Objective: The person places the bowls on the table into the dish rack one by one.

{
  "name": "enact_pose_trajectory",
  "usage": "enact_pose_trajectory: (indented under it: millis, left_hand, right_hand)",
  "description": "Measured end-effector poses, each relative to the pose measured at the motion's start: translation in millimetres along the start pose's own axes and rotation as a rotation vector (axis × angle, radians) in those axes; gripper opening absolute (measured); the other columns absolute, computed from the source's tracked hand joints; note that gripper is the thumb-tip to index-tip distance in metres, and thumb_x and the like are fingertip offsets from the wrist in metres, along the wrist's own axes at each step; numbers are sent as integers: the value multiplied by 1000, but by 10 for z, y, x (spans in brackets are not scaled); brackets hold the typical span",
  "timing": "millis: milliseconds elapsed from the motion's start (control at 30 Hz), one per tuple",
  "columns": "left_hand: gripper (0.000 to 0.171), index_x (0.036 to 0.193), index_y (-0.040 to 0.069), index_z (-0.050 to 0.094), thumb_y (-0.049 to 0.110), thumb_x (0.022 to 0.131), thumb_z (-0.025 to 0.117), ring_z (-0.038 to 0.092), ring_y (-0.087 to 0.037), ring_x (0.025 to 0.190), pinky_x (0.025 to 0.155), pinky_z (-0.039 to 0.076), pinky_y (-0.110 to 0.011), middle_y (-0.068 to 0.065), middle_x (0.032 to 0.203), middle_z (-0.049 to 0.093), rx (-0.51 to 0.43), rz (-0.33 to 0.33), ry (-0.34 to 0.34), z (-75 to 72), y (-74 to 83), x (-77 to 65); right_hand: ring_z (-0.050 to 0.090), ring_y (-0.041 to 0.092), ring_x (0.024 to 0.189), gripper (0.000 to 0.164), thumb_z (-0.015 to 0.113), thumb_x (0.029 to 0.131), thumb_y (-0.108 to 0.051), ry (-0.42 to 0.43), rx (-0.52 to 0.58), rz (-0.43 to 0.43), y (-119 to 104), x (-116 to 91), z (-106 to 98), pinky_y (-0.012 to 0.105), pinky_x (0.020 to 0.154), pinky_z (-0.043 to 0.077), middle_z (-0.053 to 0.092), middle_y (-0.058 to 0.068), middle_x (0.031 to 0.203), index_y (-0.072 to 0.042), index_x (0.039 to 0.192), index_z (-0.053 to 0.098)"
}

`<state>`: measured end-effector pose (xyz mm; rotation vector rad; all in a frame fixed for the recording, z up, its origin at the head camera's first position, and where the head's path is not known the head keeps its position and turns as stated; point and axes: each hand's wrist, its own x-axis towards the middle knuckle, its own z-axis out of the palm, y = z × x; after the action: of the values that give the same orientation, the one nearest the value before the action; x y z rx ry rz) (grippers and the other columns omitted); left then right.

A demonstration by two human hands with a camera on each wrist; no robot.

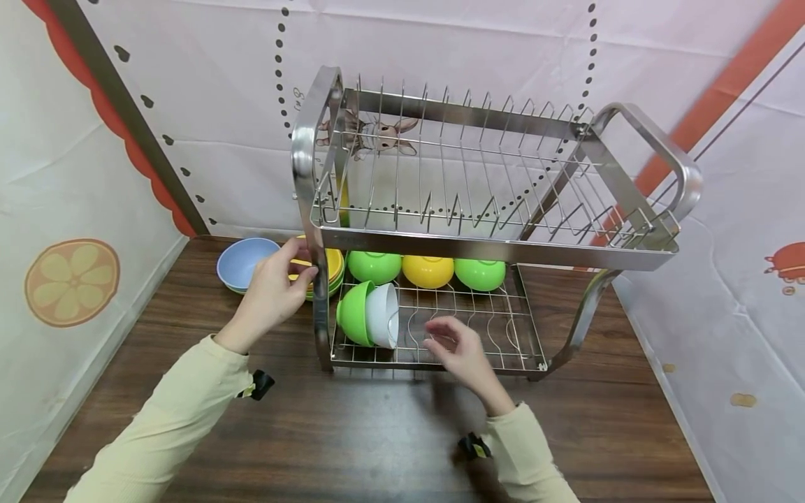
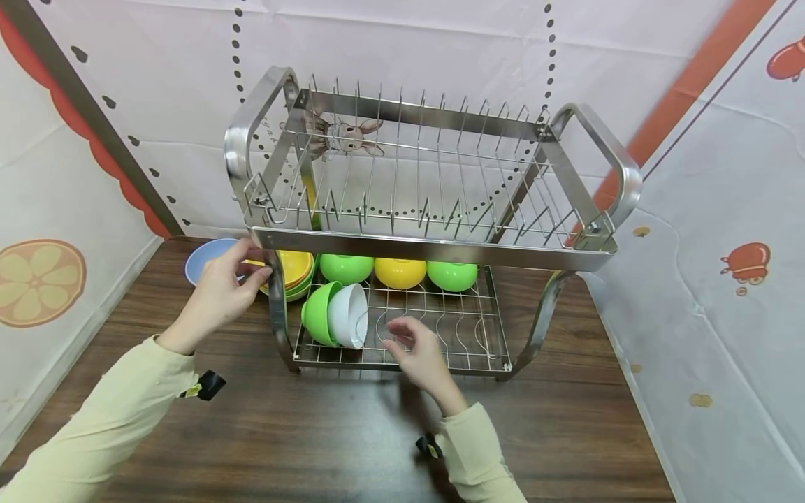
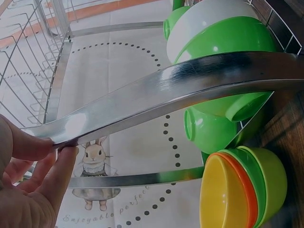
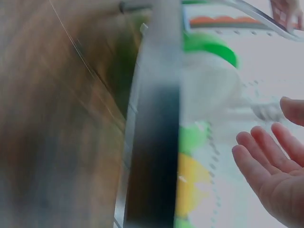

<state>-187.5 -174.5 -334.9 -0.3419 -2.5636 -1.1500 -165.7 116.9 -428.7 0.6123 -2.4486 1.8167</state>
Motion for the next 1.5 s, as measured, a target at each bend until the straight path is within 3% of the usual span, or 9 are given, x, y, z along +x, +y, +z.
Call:
enact_pose_trajectory:
  millis: [133, 267, 400, 633, 767, 867, 1033, 1433, 1500]
  left_hand:
    - [28, 111, -2, 52, -5, 83, 55, 63, -35, 82, 69, 50, -47, -22, 98, 61, 4, 6, 1, 16, -7, 6]
    - [27, 110, -2, 52, -5, 83, 55, 63, -35, 82, 68, 50, -47, -22, 98, 61, 2, 7, 2, 21, -10, 4]
    - [27, 110, -2, 52, -5, 83, 54, 64, -36, 82, 68, 51, -47, -23, 98, 61, -2, 14, 4, 11, -1, -3]
    - [28, 110, -2, 52, -6, 82, 54, 64, -36, 81, 68, 51, -47, -23, 98, 62, -3, 23, 8, 4, 9, -2]
    - [28, 110, -3, 52, -6, 83, 55, 64, -36, 81, 68, 51, -47, -23, 98, 62, -4, 22, 5, 3, 9, -3]
    - [28, 110, -3, 52, -6, 83, 55, 63, -36, 81, 68, 51, -47, -23, 98, 61, -4, 19, 1, 0, 11, -8]
    - [28, 110, -3, 52, -6, 83, 54, 64, -36, 82, 68, 50, -46, -23, 99, 61, 4, 14, -4, 1, 26, -8]
    - [27, 109, -3, 52, -6, 83, 55, 64, -35, 81, 65, 51, -45, -22, 98, 62, 18, 31, 3, 12, 10, -3]
    - [27, 109, -2, 52, -6, 82, 55, 64, -34, 80, 65, 51, -45, -21, 98, 62, 20, 30, 5, 17, -1, 0]
  right_hand:
    - [61, 22, 91, 27, 64, 74, 13, 113, -58, -141, -107, -109, -336, 27, 80, 50, 60, 25, 98, 13, 100, 56]
    - [60, 3, 85, 29, 62, 72, 18, 273, -119, -225, -235, -212, -692, 17, 75, 49, 63, 6, 96, 13, 100, 57]
    - [60, 1, 87, 35, 57, 72, 22, 382, -123, -231, -346, -305, -1027, 13, 76, 48, 62, -11, 99, 17, 106, 52]
    - [60, -1, 86, 44, 58, 76, 17, 579, -252, -154, -331, -423, -1425, 8, 71, 45, 61, -11, 100, 12, 119, 47]
    - [56, -5, 86, 47, 61, 77, 10, 660, -382, -56, -249, -435, -1535, 4, 71, 43, 56, -11, 101, 8, 122, 47]
    - [51, -8, 87, 51, 63, 77, 7, 651, -472, -12, -163, -424, -1579, 2, 70, 40, 55, 4, 105, 6, 125, 46]
    - [47, -14, 83, 55, 65, 75, 6, 624, -540, -20, -29, -401, -1597, -2, 68, 38, 53, 23, 105, 8, 126, 45]
    - [44, -14, 70, 45, 66, 74, 7, 731, -582, -25, 69, -343, -1559, -3, 61, 36, 58, 24, 88, 12, 117, 52]
    - [45, -15, 69, 45, 67, 73, 8, 738, -574, -36, 76, -337, -1566, -3, 61, 36, 59, 19, 83, 12, 116, 53]
